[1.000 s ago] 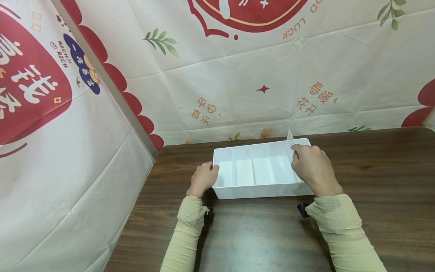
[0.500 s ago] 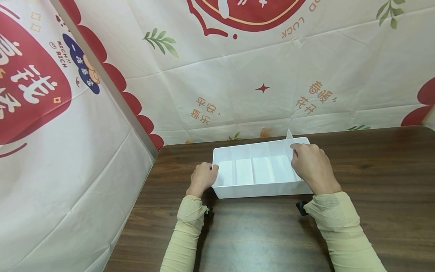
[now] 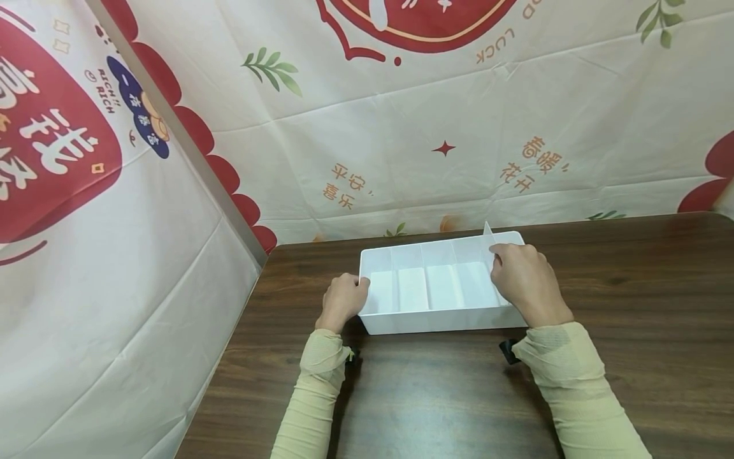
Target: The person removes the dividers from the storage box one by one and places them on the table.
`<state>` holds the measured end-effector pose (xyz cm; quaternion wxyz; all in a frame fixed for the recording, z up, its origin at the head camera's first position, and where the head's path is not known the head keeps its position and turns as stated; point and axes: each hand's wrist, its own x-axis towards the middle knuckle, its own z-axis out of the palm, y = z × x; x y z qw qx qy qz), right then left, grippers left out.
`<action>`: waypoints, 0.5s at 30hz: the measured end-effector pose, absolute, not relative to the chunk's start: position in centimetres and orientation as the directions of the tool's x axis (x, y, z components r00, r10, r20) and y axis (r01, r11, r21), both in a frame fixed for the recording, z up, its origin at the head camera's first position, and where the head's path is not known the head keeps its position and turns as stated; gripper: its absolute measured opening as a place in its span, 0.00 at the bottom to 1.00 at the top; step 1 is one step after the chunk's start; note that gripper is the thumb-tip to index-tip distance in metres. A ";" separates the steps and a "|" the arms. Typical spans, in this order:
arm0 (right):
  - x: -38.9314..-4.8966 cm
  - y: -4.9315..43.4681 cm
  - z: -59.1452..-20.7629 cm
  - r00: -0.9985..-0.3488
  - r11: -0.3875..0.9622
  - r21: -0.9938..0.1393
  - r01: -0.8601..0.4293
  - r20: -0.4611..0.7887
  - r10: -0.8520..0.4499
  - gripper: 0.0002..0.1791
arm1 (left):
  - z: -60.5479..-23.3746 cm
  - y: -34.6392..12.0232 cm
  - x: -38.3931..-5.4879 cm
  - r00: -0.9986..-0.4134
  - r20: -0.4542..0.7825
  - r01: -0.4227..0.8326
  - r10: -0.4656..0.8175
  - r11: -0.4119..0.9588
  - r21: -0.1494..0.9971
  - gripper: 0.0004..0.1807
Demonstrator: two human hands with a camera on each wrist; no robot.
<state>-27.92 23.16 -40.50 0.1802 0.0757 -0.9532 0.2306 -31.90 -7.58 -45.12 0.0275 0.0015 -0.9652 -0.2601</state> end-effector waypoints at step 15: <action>-27.2 23.2 -39.4 -0.896 0.887 -0.395 -0.239 0.443 -0.044 0.15 | -45.0 -7.4 -31.9 -0.999 0.031 -0.015 -0.034 0.874 0.486 0.25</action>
